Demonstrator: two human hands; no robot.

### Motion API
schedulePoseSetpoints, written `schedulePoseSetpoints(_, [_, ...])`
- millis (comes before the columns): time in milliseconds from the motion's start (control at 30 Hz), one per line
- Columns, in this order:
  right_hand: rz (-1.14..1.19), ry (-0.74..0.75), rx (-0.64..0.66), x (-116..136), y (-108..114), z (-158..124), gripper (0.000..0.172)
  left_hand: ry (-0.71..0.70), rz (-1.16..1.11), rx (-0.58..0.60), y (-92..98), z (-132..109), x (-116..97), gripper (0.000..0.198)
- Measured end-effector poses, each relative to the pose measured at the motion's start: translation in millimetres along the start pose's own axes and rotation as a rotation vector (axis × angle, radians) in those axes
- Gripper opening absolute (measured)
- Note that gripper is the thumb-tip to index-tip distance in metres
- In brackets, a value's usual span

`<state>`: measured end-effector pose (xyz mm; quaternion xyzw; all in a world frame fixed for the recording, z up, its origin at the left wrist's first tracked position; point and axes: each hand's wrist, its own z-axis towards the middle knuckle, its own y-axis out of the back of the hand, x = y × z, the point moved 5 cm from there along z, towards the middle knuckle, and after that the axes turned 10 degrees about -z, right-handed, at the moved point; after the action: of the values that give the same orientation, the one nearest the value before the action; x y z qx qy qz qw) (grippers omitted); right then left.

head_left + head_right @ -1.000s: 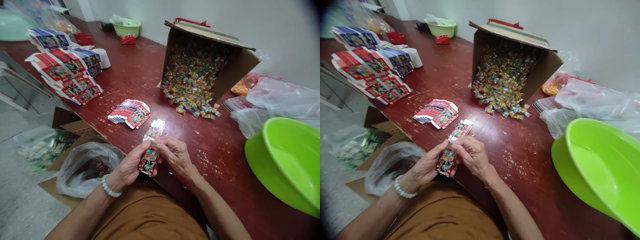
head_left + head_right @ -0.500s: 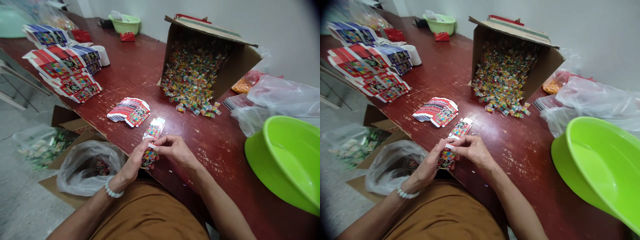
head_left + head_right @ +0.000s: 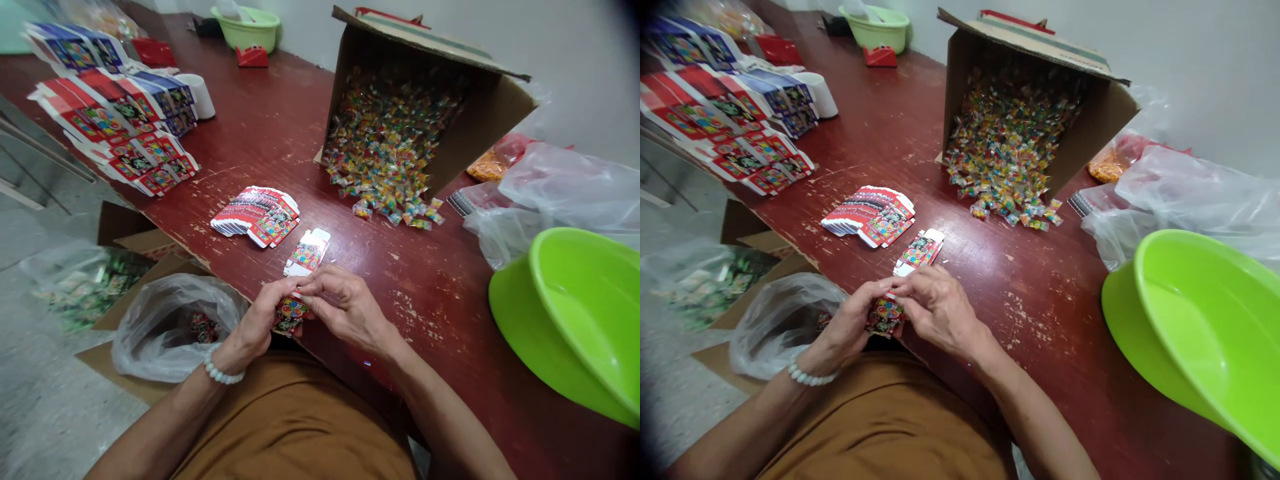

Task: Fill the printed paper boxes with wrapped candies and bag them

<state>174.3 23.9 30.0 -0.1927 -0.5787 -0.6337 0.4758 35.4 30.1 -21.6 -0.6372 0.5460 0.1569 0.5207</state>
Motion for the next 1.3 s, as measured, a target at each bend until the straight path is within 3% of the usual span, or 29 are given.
schedulePoseSetpoints(100, [-0.169, 0.087, -0.061, 10.5, -10.5, -11.4, 0.019, 0.006, -0.109, -0.037, -1.8, 2.9, -0.2, 0.037])
schedulePoseSetpoints(167, [-0.232, 0.078, -0.067, 10.1, -24.0, -18.2, 0.035, -0.069, -0.119, -0.068, -1.6, 3.8, -3.0, 0.030])
schedulePoseSetpoints(267, [-0.237, 0.086, 0.030, 2.8, -44.5, -19.5, 0.065, -0.120, -0.083, -0.135, 9.5, -1.9, -6.9, 0.031])
schedulePoseSetpoints(333, [-0.207, 0.063, 0.042, -10.8, -44.2, -11.0, 0.074, -0.135, -0.016, -0.176, 29.7, -11.1, -13.0, 0.038])
schedulePoseSetpoints(400, [-0.231, -0.027, -0.050, -34.7, -28.1, 4.7, 0.068, -0.208, 0.139, -0.263, 63.4, -23.8, -25.1, 0.041])
schedulePoseSetpoints(467, [-0.381, -0.123, -0.167, -62.3, -4.7, 23.3, 0.063, -0.301, 0.441, -0.455, 106.0, -38.9, -40.0, 0.038])
schedulePoseSetpoints(533, [-0.504, -0.181, -0.172, -86.7, 11.6, 41.7, 0.066, -0.257, 0.860, -0.616, 142.2, -49.4, -47.7, 0.039])
schedulePoseSetpoints(567, [-0.556, -0.209, -0.156, -96.4, 16.5, 49.3, 0.066, -0.238, 1.020, -0.671, 154.5, -52.5, -49.6, 0.042])
schedulePoseSetpoints(633, [-0.636, -0.273, -0.090, -110.0, 18.9, 59.9, 0.063, -0.245, 1.233, -0.672, 161.8, -52.3, -48.8, 0.051])
schedulePoseSetpoints(700, [-0.678, -0.342, -0.035, -116.2, 15.5, 64.1, 0.058, -0.360, 1.325, -0.616, 146.4, -46.8, -47.0, 0.051])
schedulePoseSetpoints(767, [-0.663, -0.392, -0.027, -117.9, 11.0, 64.4, 0.052, -0.538, 1.371, -0.591, 117.2, -39.3, -47.8, 0.044])
schedulePoseSetpoints(867, [-0.516, -0.445, -0.145, -120.1, 11.0, 63.0, 0.043, -0.769, 1.398, -0.570, 71.5, -24.9, -52.3, 0.034])
schedulePoseSetpoints(967, [-0.213, -0.479, -0.315, -126.6, 17.2, 61.2, 0.028, -0.874, 1.339, -0.440, 41.6, -6.2, -55.9, 0.034])
schedulePoseSetpoints(1067, [-0.032, -0.500, -0.371, -132.6, 21.0, 60.7, 0.023, -0.887, 1.266, -0.335, 27.4, 12.3, -58.0, 0.035])
schedulePoseSetpoints(1167, [0.069, -0.510, -0.378, -133.9, 21.6, 60.3, 0.026, -0.802, 1.189, -0.274, 20.1, 30.7, -55.7, 0.035])
schedulePoseSetpoints(1300, [0.228, -0.499, -0.358, -126.0, 19.2, 59.2, 0.031, -0.586, 0.771, -0.238, 18.8, 49.3, -50.0, 0.034])
